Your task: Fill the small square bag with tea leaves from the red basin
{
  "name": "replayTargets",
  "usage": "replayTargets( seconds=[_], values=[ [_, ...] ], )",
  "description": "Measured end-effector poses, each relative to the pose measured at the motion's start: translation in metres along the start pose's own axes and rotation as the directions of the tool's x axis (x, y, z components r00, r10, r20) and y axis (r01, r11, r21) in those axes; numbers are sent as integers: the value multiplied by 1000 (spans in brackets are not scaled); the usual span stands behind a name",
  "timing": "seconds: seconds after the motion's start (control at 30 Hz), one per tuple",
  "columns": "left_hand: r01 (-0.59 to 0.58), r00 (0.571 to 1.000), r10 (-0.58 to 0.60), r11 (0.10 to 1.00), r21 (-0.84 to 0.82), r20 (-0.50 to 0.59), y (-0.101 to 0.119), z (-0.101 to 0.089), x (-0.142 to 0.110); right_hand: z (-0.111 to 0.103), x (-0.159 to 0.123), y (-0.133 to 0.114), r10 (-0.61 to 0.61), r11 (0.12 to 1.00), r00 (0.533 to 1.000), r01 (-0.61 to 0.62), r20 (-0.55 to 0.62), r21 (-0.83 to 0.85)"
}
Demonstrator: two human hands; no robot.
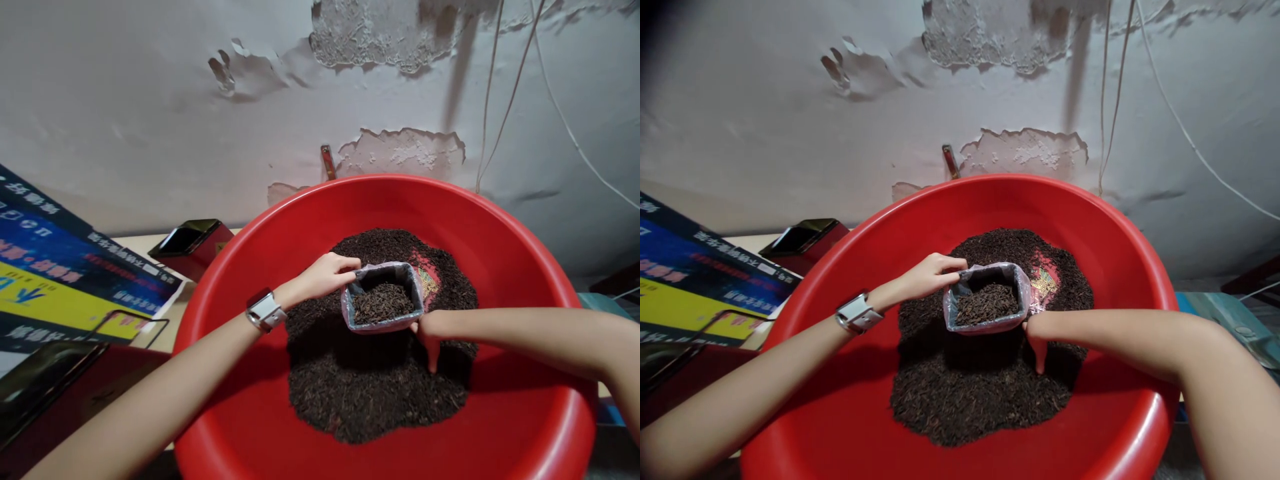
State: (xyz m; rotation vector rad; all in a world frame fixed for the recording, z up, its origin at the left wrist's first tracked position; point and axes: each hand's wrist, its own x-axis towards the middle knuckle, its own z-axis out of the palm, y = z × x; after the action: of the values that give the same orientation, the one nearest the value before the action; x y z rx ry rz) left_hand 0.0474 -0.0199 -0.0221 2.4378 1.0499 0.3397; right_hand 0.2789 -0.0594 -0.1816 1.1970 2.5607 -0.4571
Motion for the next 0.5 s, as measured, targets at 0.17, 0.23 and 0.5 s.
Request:
replayTargets(
  seconds=[0.17, 0.23, 0.5],
  values=[
    [4, 1000, -4, 1000, -2, -7, 0, 1, 0, -19, 2, -19, -75, 996, 909, 89, 409, -14],
    [4, 1000, -4, 1000, -5, -5, -1, 1, 0, -27, 3, -29, -87, 994, 871, 106, 484, -12],
    [19, 1000, -19, 1000, -8, -3, 1, 0, 1, -43, -24, -45, -92, 936, 814, -126, 573, 329]
  ],
)
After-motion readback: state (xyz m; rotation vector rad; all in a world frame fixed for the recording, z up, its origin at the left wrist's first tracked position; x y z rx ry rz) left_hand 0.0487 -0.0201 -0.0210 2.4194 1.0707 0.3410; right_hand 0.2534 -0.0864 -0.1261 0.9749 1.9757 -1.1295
